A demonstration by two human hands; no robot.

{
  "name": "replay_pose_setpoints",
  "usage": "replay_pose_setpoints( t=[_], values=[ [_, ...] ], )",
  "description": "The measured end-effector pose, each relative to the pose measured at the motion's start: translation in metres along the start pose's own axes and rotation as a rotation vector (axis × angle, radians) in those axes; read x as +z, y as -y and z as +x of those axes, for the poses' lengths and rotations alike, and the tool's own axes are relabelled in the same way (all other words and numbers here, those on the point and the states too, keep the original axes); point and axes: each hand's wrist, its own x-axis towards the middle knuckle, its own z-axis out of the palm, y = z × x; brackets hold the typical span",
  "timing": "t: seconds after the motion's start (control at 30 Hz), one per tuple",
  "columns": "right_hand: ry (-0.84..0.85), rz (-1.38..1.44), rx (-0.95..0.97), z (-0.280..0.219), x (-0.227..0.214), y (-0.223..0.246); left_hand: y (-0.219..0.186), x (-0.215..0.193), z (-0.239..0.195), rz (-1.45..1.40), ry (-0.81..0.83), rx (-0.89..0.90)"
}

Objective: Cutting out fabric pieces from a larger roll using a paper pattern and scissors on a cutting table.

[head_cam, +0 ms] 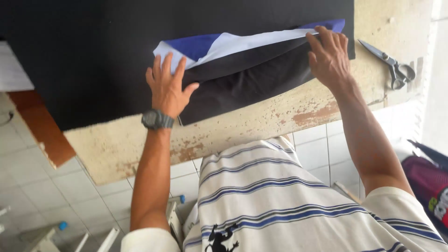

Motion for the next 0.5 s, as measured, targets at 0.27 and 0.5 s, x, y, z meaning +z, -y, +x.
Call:
replay_pose_setpoints(
  t=[0.27,0.5],
  values=[
    [0.174,0.045,-0.086,0.005,0.048,-0.082,0.048,0.045,0.032,-0.059,-0.065,-0.131],
    [0.14,0.21,-0.133,0.04,0.062,-0.133,0.073,0.107,0.055,-0.103,-0.137,-0.162]
  ],
)
